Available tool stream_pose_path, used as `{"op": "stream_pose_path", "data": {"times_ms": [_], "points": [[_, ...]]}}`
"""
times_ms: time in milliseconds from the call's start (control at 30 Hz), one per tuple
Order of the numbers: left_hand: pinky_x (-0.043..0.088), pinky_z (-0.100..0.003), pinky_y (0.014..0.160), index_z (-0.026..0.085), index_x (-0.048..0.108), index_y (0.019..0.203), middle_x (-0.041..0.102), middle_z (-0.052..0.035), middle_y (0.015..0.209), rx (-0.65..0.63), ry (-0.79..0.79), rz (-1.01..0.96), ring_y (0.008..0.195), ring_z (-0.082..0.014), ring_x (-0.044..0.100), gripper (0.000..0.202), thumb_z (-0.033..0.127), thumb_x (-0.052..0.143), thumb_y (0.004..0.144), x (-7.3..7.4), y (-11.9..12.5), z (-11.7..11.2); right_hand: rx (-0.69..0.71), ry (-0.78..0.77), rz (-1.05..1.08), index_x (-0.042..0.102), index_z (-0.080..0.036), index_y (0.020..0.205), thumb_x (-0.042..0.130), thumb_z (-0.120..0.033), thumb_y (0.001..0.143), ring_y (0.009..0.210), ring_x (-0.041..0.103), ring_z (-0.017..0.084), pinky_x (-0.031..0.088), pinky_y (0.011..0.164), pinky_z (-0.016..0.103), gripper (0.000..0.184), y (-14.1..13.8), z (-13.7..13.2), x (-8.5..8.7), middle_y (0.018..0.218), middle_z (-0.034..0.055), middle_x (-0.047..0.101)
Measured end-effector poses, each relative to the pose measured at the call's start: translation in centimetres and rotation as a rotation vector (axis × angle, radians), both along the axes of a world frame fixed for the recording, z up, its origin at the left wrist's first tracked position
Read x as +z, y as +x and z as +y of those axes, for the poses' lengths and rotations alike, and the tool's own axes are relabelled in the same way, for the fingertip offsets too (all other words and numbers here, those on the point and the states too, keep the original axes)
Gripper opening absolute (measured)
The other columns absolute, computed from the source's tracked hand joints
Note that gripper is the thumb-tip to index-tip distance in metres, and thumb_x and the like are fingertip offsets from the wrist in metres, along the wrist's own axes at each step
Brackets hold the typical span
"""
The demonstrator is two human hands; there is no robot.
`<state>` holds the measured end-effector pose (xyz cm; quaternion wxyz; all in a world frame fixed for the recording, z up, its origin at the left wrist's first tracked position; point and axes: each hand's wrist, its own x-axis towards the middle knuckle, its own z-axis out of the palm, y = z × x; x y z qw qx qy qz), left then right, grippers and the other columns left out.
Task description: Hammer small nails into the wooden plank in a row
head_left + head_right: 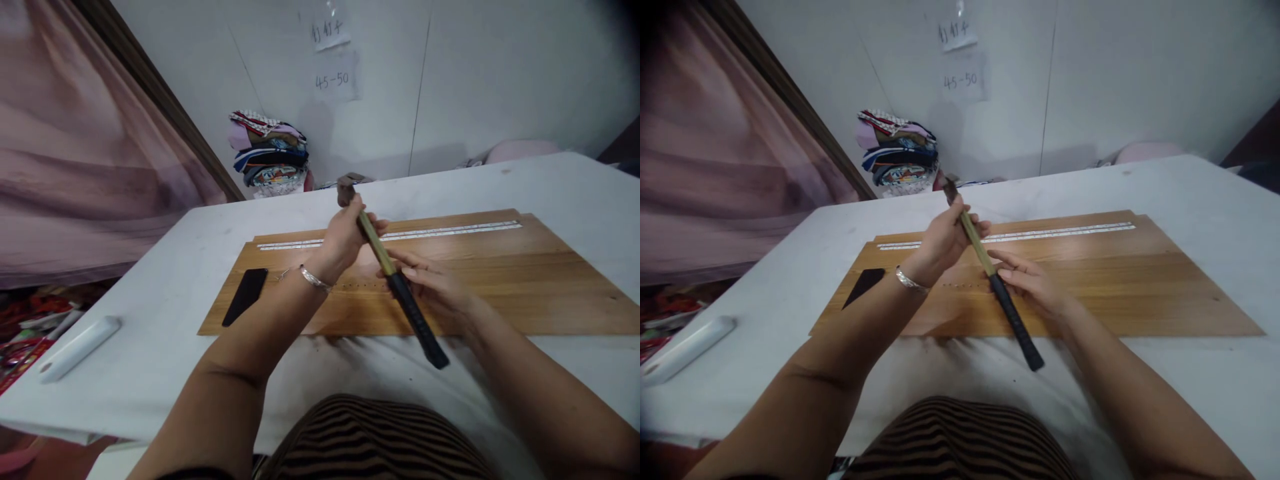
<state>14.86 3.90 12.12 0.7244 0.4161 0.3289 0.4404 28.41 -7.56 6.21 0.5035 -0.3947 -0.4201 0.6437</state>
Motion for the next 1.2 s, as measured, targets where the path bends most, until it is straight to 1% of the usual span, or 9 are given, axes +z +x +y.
{"op": "stream_pose_path", "data": {"times_ms": [133, 267, 367, 467, 567, 667, 767, 867, 1200], "points": [[0.048, -0.026, 0.064, 0.012, 0.050, 0.089, 0.066, -0.0073, 0.073, -0.112, -0.028, 0.078, 0.062, -0.0142, 0.063, 0.036, 0.048, 0.050, 0.090, -2.7, 1.8, -2.7, 0.080, -0.047, -0.011, 0.054, -0.021, 0.112, 0.066, -0.046, 0.072, 0.036, 0.050, 0.011, 0.038, 0.032, 0.021, 0.048, 0.7, -0.1, 0.5, 0.063, -0.0023, 0.062], [0.040, -0.022, 0.049, 0.012, 0.053, 0.089, 0.069, -0.0125, 0.084, -0.109, -0.048, 0.145, 0.048, -0.0077, 0.052, 0.044, 0.056, 0.050, 0.087, -5.1, 2.6, -5.0, 0.084, -0.073, -0.033, 0.053, -0.019, 0.084, 0.064, -0.052, 0.073, 0.037, 0.041, 0.007, 0.031, 0.027, 0.018, 0.036, 0.8, 0.6, -0.1, 0.067, 0.0006, 0.060], [0.043, -0.022, 0.054, 0.014, 0.053, 0.098, 0.068, -0.0119, 0.094, -0.010, -0.039, 0.135, 0.058, -0.0093, 0.057, 0.046, 0.058, 0.050, 0.086, -6.2, 2.1, -6.5, 0.123, -0.099, -0.008, 0.049, -0.020, 0.078, 0.066, -0.045, 0.073, 0.035, 0.035, 0.005, 0.029, 0.026, 0.016, 0.030, 0.5, 0.7, -0.4, 0.061, -0.0043, 0.051], [0.046, -0.024, 0.060, 0.016, 0.056, 0.102, 0.067, -0.0080, 0.089, -0.155, 0.014, 0.186, 0.067, -0.0133, 0.061, 0.049, 0.061, 0.043, 0.087, -7.4, -0.4, -8.0, 0.184, -0.151, -0.002, 0.049, -0.021, 0.080, 0.064, -0.039, 0.075, 0.033, 0.031, 0.004, 0.029, 0.024, 0.015, 0.024, 0.2, 0.3, -0.3, 0.060, -0.0066, 0.047], [0.043, -0.024, 0.058, 0.017, 0.062, 0.088, 0.064, -0.0031, 0.076, -0.307, 0.202, 0.507, 0.061, -0.0131, 0.057, 0.039, 0.053, 0.048, 0.087, -8.9, -5.0, -8.8, 0.236, -0.223, 0.005, 0.048, -0.021, 0.078, 0.061, -0.038, 0.077, 0.033, 0.031, 0.004, 0.029, 0.024, 0.014, 0.021, 0.1, -0.2, 0.1, 0.059, -0.0066, 0.046], [0.042, -0.026, 0.070, 0.019, 0.064, 0.082, 0.066, -0.0033, 0.079, -0.157, 0.503, 0.886, 0.075, -0.0166, 0.059, 0.030, 0.043, 0.047, 0.089, -10.2, -10.1, -8.6, 0.265, -0.270, -0.010, 0.048, -0.022, 0.076, 0.060, -0.037, 0.077, 0.033, 0.032, 0.004, 0.029, 0.024, 0.013, 0.020, -0.3, -0.4, 0.2, 0.056, -0.0071, 0.044], [0.039, -0.027, 0.070, 0.023, 0.065, 0.091, 0.069, -0.0042, 0.083, -0.037, 0.579, 1.176, 0.077, -0.0192, 0.061, 0.027, 0.042, 0.046, 0.090, -11.0, -13.7, -8.1, 0.284, -0.301, -0.014, 0.048, -0.022, 0.076, 0.061, -0.038, 0.076, 0.033, 0.032, 0.004, 0.029, 0.024, 0.013, 0.021, -0.8, -0.4, -0.3, 0.056, -0.0076, 0.043], [0.038, -0.027, 0.070, 0.024, 0.064, 0.095, 0.070, -0.0063, 0.089, -0.010, 0.584, 1.290, 0.080, -0.0209, 0.062, 0.027, 0.041, 0.044, 0.091, -11.6, -14.7, -8.1, 0.279, -0.324, -0.015, 0.046, -0.021, 0.072, 0.060, -0.039, 0.075, 0.032, 0.030, 0.003, 0.029, 0.024, 0.013, 0.023, -1.2, -0.4, -1.0, 0.057, -0.0078, 0.043], [0.033, -0.026, 0.064, 0.023, 0.064, 0.093, 0.070, -0.0051, 0.083, 0.040, 0.743, 1.463, 0.077, -0.0186, 0.063, 0.030, 0.039, 0.039, 0.095, -12.9, -13.9, -8.7, 0.250, -0.341, -0.041, 0.046, -0.021, 0.078, 0.061, -0.037, 0.075, 0.031, 0.031, 0.002, 0.029, 0.024, 0.013, 0.022, -1.7, -0.6, -1.7, 0.058, -0.0083, 0.045]]}}
